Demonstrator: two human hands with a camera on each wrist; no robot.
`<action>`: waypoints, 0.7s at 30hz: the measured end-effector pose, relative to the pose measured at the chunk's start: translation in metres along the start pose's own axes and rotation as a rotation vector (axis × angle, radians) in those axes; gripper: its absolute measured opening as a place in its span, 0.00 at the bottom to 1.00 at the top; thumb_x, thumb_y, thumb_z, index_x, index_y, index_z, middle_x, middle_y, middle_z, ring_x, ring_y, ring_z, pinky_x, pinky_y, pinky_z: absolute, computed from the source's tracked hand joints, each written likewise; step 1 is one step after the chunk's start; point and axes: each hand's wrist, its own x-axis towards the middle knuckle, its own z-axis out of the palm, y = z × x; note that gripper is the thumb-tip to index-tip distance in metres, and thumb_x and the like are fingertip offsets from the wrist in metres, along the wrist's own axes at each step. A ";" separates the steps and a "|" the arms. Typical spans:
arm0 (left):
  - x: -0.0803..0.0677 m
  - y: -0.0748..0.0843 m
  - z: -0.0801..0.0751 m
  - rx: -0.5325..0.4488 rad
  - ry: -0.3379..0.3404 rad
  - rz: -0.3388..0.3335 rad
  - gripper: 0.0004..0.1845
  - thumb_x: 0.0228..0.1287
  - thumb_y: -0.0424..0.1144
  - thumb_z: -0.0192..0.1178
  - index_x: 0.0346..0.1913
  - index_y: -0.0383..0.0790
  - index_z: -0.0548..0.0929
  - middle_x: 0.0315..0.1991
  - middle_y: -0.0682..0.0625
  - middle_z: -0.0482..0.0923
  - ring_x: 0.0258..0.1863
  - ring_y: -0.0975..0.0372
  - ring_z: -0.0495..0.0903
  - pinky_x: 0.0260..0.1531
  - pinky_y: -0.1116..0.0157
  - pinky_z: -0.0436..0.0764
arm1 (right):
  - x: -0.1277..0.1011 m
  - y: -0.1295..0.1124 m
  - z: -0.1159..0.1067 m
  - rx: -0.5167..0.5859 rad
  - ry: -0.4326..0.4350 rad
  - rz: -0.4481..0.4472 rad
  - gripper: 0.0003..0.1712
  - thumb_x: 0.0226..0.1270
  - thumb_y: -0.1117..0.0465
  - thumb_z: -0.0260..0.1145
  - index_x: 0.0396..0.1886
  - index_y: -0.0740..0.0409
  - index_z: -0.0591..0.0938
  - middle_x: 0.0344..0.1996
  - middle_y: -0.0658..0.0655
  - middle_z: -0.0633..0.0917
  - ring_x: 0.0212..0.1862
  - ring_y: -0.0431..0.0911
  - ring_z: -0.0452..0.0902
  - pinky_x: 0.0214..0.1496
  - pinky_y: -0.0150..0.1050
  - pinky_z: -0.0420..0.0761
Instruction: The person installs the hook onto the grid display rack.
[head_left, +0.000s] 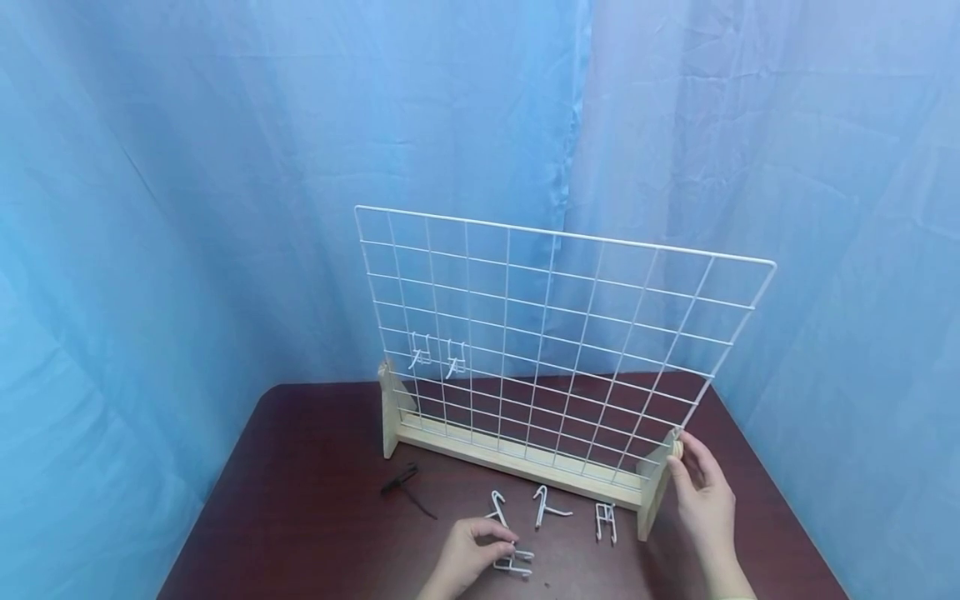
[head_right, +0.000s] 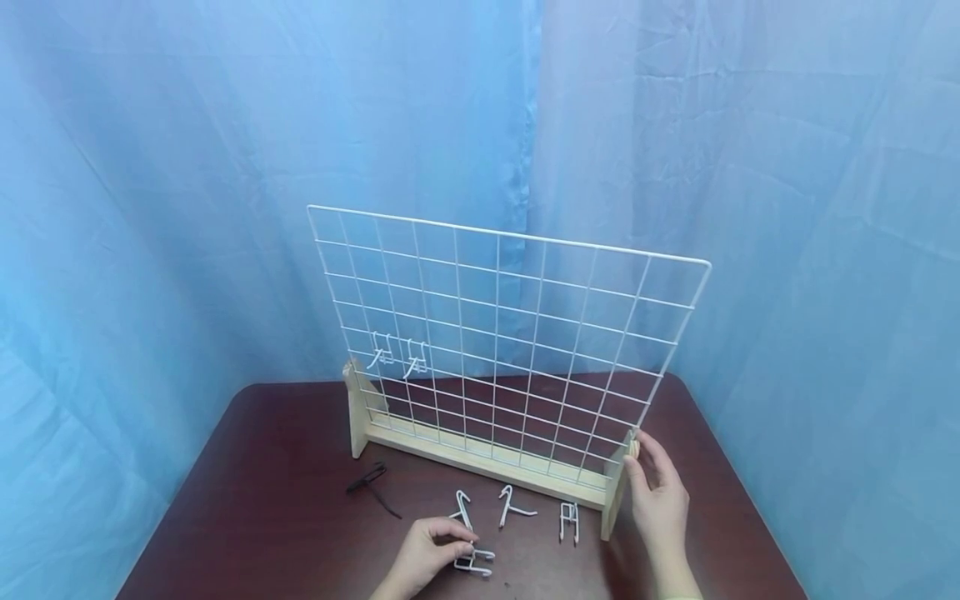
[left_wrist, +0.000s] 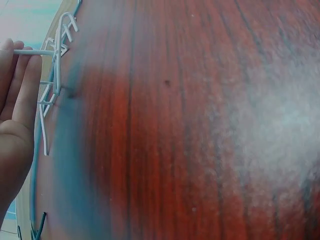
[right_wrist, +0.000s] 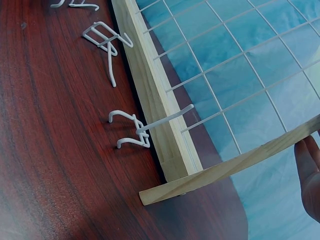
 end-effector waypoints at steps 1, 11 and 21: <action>0.000 0.000 0.000 -0.004 0.003 -0.009 0.05 0.53 0.27 0.71 0.34 0.35 0.89 0.33 0.48 0.87 0.36 0.66 0.83 0.44 0.69 0.78 | 0.000 0.000 0.000 0.002 0.000 0.001 0.24 0.72 0.60 0.64 0.66 0.54 0.76 0.61 0.61 0.79 0.54 0.22 0.69 0.56 0.20 0.71; 0.004 0.008 -0.002 -0.008 0.058 -0.055 0.04 0.54 0.31 0.71 0.34 0.39 0.89 0.33 0.53 0.87 0.36 0.66 0.83 0.43 0.69 0.79 | 0.000 0.000 0.000 0.002 -0.001 -0.006 0.24 0.72 0.60 0.63 0.67 0.53 0.75 0.61 0.61 0.79 0.54 0.22 0.69 0.56 0.19 0.70; 0.009 0.010 -0.004 -0.064 0.113 -0.041 0.05 0.54 0.28 0.71 0.34 0.35 0.88 0.34 0.46 0.88 0.35 0.66 0.83 0.40 0.71 0.80 | 0.000 -0.001 0.000 0.006 -0.001 -0.002 0.24 0.72 0.61 0.63 0.66 0.54 0.76 0.61 0.61 0.79 0.54 0.22 0.69 0.56 0.19 0.71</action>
